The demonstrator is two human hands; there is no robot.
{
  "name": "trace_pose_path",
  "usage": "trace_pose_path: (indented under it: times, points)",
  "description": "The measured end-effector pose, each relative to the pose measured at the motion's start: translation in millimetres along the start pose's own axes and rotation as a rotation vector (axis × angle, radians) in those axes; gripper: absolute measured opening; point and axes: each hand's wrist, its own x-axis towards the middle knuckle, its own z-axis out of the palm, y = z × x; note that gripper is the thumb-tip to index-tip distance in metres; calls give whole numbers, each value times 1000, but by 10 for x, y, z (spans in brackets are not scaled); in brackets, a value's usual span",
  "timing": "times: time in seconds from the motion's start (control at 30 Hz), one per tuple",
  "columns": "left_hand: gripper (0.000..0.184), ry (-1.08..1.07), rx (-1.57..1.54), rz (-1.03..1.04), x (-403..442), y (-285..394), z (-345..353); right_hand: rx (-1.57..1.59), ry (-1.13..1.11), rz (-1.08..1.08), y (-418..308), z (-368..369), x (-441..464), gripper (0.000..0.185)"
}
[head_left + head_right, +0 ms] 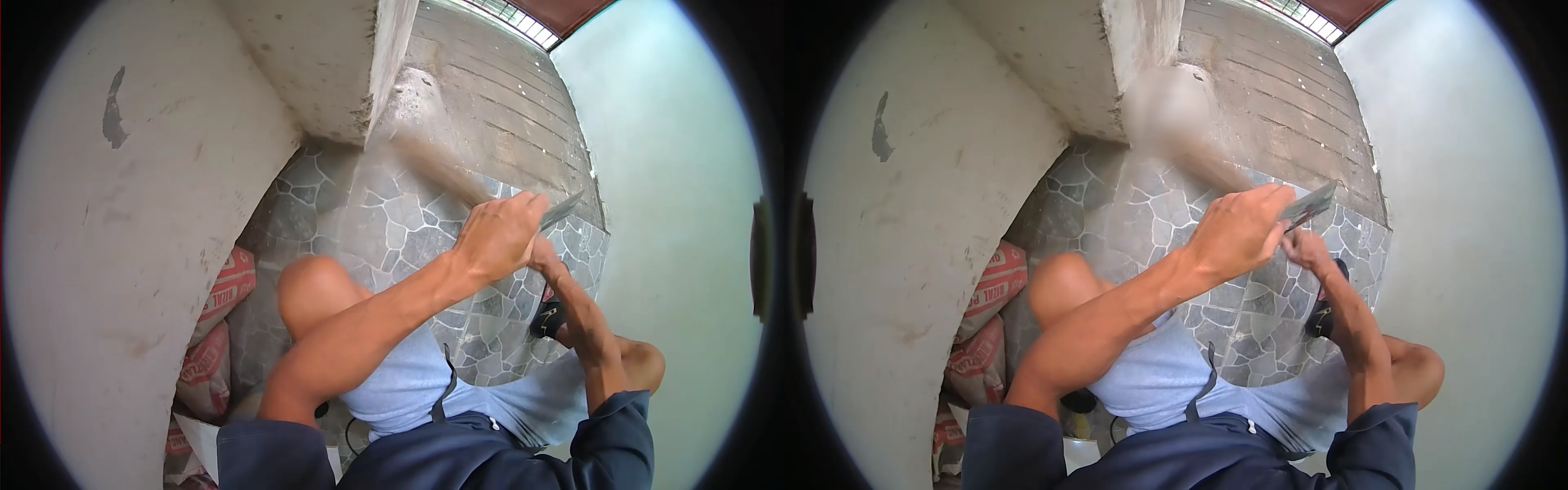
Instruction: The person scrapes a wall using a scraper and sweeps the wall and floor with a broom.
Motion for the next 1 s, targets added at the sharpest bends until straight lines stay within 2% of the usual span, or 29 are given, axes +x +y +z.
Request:
trace_pose_path:
  times: [0.03, 0.1, 0.17, 0.27, 0.37, 0.4, 0.5, 0.6, 0.67, 0.7, 0.73, 0.77, 0.8, 0.9, 0.97, 1.0]
  points:
    - [20, -2, -4, -7, -15, 18, -15, 167, 56, 107, 163, -135, 108, 43]
    - [20, 6, -13, 1, -25, 29, -41, 298, 129, 289, 191, -485, 79, 44]
    - [19, 33, -26, 21, -35, 11, -52, 225, 150, 436, -41, -1041, -100, 47]
    - [19, 38, -36, 33, 7, 4, -49, 89, -49, 267, -405, -1471, -347, 51]
    - [19, 63, -48, 60, 50, 27, -49, -126, -227, 22, -474, -1339, -294, 53]
    - [19, 60, -46, 58, 52, 38, -43, -140, -223, 90, -460, -1156, -188, 51]
    - [19, 65, -27, 55, 91, 5, -92, 61, 85, 49, -22, -705, 153, 43]
    - [19, 42, -51, 37, 17, 57, -97, 283, -71, 295, 58, -1304, 262, 37]
    - [20, 38, -83, 50, 22, 111, -130, 169, 166, 219, -334, -1990, 99, 32]
    - [20, 10, -84, 62, 10, 128, -118, 123, 170, 36, -225, -2134, 95, 33]
    - [20, -12, -85, 72, 4, 130, -106, -7, 56, 62, -109, -2278, -16, 34]
    - [20, -24, -79, 82, 32, 118, -119, -140, -54, 77, -382, -2631, -101, 37]
    - [20, -36, -59, 107, 63, 111, -135, -205, -85, -29, -368, -2723, -114, 38]
    - [22, -123, 2, 133, 29, 156, -108, -375, -210, -328, -112, -2610, -206, 44]
    - [22, -207, 39, 97, -11, 187, -130, -423, -345, -392, 28, -2296, -141, 45]
    - [22, -244, 109, 43, -20, 191, -127, -385, -338, -449, 146, -2090, -86, 46]
